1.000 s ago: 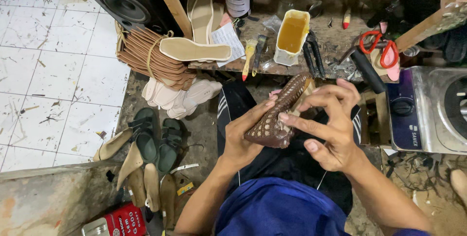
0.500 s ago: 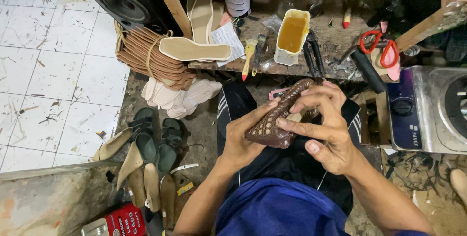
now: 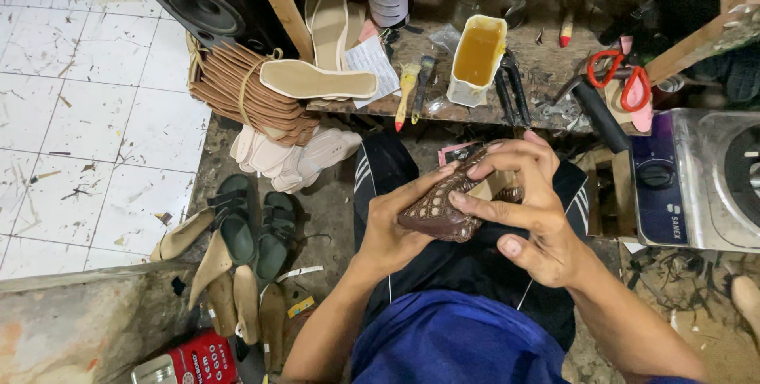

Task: The person applies a yellowish liquid to the sole of a brown patterned shoe using their fingers. They repeatedly dip their fingers into a container and spread the liquid across the sole surface. The person handles two shoes in total, placing the first on a shelf and then working on the second.

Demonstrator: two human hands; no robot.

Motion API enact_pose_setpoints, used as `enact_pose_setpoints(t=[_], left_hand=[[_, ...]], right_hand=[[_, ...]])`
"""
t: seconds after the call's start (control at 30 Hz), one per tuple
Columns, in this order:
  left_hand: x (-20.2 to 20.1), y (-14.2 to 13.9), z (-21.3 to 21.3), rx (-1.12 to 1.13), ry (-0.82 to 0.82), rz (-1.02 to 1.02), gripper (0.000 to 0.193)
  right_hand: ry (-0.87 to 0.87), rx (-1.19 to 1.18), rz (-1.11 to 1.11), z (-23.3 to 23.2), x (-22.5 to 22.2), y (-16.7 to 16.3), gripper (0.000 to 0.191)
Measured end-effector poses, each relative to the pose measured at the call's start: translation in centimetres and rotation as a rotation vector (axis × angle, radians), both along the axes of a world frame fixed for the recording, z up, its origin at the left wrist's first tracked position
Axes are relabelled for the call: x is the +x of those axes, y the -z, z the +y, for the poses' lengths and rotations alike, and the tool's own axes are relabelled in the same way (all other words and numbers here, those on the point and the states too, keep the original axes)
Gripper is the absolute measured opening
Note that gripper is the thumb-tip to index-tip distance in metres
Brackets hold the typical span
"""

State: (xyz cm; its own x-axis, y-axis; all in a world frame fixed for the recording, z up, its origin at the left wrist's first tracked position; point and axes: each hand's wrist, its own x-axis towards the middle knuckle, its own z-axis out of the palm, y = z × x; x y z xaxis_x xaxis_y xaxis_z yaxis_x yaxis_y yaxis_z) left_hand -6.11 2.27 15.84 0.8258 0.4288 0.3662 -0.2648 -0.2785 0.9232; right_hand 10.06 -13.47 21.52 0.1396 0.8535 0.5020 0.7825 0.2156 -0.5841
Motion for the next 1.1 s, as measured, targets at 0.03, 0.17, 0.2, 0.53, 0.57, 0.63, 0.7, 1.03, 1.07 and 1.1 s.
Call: enact_pose_setpoints(t=[0.03,0.17,0.2,0.53,0.57,0.63,0.7,1.03,1.07,1.1], left_hand=[[0.0,0.0,0.0,0.011,0.001,0.002,0.064],[-0.1,-0.2,-0.1,0.008,0.018,0.028,0.067],[-0.1,-0.3,-0.1,-0.003,0.029,0.039,0.068],[0.0,0.0,-0.3,-0.070,0.066,0.066,0.069],[0.0,0.0,-0.3,-0.070,0.064,0.061,0.069],[0.1,0.0,-0.2,-0.057,0.057,0.057,0.070],[0.0,-0.1,-0.1,-0.033,0.048,0.063,0.070],[0.1,-0.2,0.2,-0.053,0.055,0.079,0.070],[0.1,-0.2,0.2,-0.059,0.055,0.086,0.070],[0.0,-0.1,0.2,-0.063,0.053,0.091,0.070]], right_hand=[[0.000,0.002,-0.013,0.0,0.2,0.0,0.055],[0.030,0.033,-0.112,0.0,0.6,-0.2,0.048],[0.041,0.037,-0.148,0.0,0.7,-0.3,0.046],[0.148,0.174,-0.451,-0.2,1.2,-0.6,0.038],[0.142,0.158,-0.430,-0.3,1.3,-0.6,0.039],[0.047,0.098,-0.233,-0.2,1.5,-0.6,0.043],[-0.008,0.054,-0.109,-0.2,1.5,-0.6,0.046],[0.026,0.030,-0.189,-0.1,1.4,-0.9,0.040],[0.016,0.034,-0.176,-0.1,1.4,-1.0,0.038],[0.040,0.055,-0.225,-0.1,1.5,-1.1,0.036]])
